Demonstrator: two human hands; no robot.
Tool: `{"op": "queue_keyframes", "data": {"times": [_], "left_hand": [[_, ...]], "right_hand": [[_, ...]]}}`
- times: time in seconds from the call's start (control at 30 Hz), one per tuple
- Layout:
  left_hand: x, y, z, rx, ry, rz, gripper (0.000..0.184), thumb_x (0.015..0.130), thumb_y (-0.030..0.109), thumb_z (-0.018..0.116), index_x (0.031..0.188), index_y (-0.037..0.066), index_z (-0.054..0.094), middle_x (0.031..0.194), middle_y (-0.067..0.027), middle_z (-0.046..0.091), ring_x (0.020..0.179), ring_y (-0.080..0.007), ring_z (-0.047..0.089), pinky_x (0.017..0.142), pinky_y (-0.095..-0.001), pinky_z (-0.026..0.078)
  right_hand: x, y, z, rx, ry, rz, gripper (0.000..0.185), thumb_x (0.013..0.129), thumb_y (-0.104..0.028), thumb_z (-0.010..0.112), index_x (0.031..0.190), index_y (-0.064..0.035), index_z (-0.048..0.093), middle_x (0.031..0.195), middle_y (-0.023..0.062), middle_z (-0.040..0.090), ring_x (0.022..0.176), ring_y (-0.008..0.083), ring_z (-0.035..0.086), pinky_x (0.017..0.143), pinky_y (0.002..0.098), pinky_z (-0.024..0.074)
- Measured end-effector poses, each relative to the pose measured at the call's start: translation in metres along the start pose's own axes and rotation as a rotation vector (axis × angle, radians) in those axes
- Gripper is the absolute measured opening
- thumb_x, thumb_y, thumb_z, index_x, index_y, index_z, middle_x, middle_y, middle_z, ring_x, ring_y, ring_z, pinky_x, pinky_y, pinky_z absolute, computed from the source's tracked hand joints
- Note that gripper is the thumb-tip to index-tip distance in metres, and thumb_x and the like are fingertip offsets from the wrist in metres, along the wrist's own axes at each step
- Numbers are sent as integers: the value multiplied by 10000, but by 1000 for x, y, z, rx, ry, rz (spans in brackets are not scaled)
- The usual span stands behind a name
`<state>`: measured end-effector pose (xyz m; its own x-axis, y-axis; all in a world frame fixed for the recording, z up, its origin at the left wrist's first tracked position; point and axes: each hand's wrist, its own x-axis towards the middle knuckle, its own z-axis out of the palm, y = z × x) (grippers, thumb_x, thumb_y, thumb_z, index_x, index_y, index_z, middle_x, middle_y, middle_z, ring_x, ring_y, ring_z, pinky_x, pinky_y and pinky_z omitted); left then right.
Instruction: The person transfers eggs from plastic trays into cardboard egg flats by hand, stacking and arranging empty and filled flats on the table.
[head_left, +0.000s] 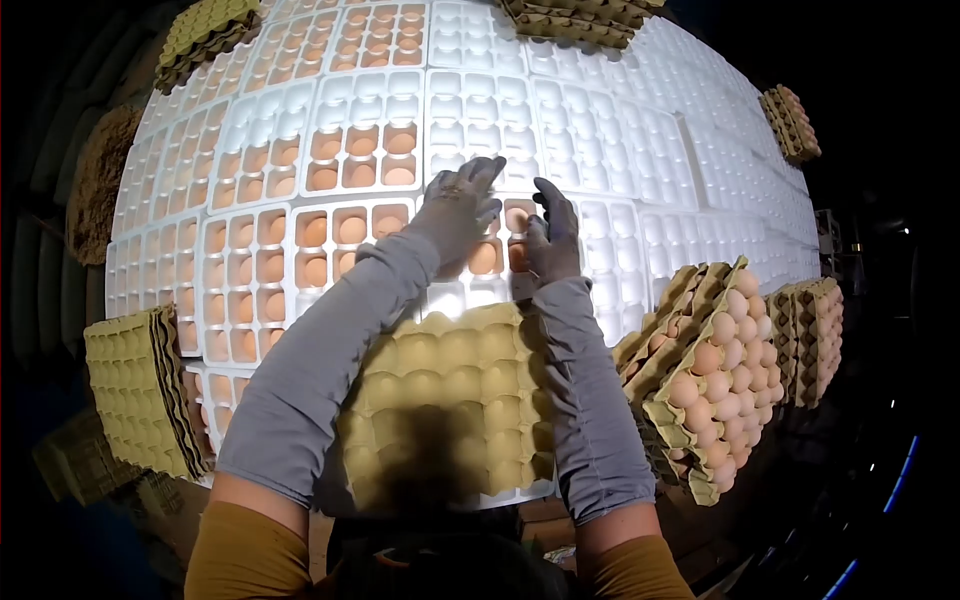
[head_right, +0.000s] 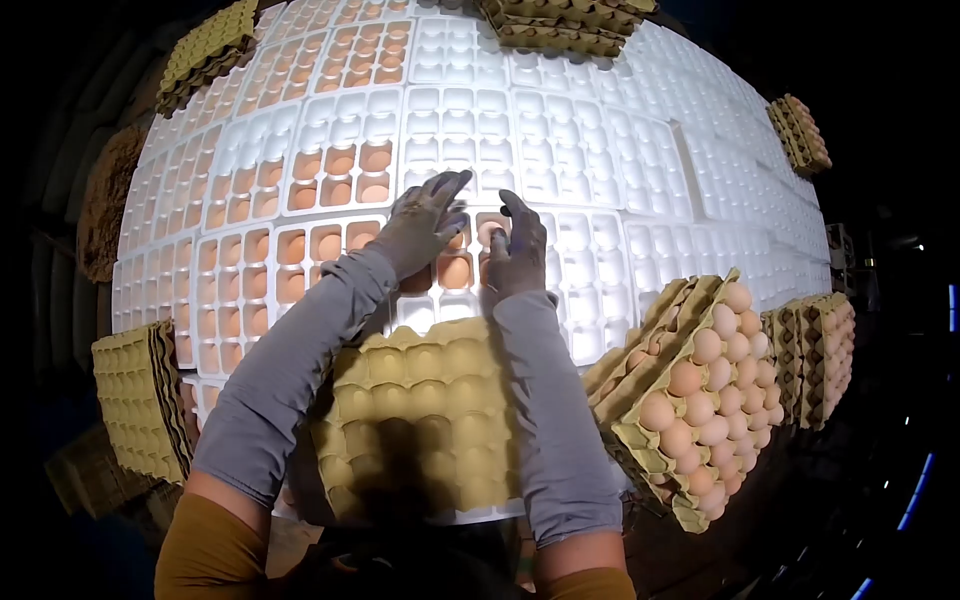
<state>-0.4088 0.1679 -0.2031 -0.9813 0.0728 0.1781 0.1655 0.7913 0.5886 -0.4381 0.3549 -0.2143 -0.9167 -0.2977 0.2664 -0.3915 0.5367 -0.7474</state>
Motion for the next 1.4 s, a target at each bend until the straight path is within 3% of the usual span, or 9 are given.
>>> {"op": "queue_keyframes", "data": {"times": [0.2,0.33,0.4,0.47,0.67,0.8,1.0,1.27,1.4], "left_hand": [[-172,26,-120,-178,198,-508,377,992,179,556,1343,42,546,1273,-163,579,1163,-263,586,974,-364,479],[-311,72,-106,230,-186,-811,378,951,286,629,1195,-3,607,1167,-203,595,1042,-349,602,932,-423,479],[-328,103,-93,-168,-107,-928,430,934,349,649,1150,-22,616,1121,-204,599,1022,-356,601,921,-429,467],[-330,135,-100,-277,-14,-937,446,948,338,633,1205,-25,604,1130,-192,603,1050,-327,605,945,-400,459],[-377,193,-121,-263,894,-673,783,870,128,727,1514,-6,303,1562,-235,251,1419,-336,338,1142,-416,360],[-384,217,-98,-580,836,-612,1132,807,111,782,1577,58,-46,1635,-156,54,1478,-308,193,1168,-391,248],[-433,99,-228,-503,1610,-580,836,833,-9,686,1538,29,239,1464,-133,425,1286,-235,475,1044,-339,442],[-614,-208,-204,-231,1189,-1429,713,842,102,724,1426,-69,352,1298,-169,575,936,-240,656,801,-354,542],[-596,-182,-198,-723,1390,-1249,487,843,103,716,1267,-64,545,1143,-149,658,886,-275,678,765,-401,566]], "right_hand": [[-182,-35,-93,-143,-53,173,506,894,-242,639,1317,4,514,1406,273,452,1307,442,423,1090,515,366],[-251,-42,-99,-351,-198,-3,621,823,-351,704,1292,17,530,1489,364,322,1373,569,280,1132,594,267],[-246,-46,-108,-331,-235,14,604,836,-277,683,1339,10,513,1455,317,399,1352,477,381,1118,518,328],[-226,-79,-136,490,-312,395,629,850,-197,652,1416,-10,451,1393,218,486,1279,327,486,1059,416,411],[-235,-136,-142,836,-148,211,673,964,-162,550,1537,11,244,1294,155,554,1072,235,614,893,361,532],[-266,-216,-61,895,-237,264,588,1031,-210,489,1519,14,250,1445,233,439,1238,320,544,1036,373,448],[-280,-297,-12,888,-753,-101,785,950,-178,599,1574,-37,145,1518,164,368,1388,271,400,1132,429,349],[-306,-226,-8,621,-679,107,679,923,-105,636,1512,0,314,1476,168,445,1346,275,473,1063,394,435],[-310,-213,-28,577,-673,252,656,921,-102,632,1500,0,341,1459,163,464,1324,263,494,1063,379,435]]}}
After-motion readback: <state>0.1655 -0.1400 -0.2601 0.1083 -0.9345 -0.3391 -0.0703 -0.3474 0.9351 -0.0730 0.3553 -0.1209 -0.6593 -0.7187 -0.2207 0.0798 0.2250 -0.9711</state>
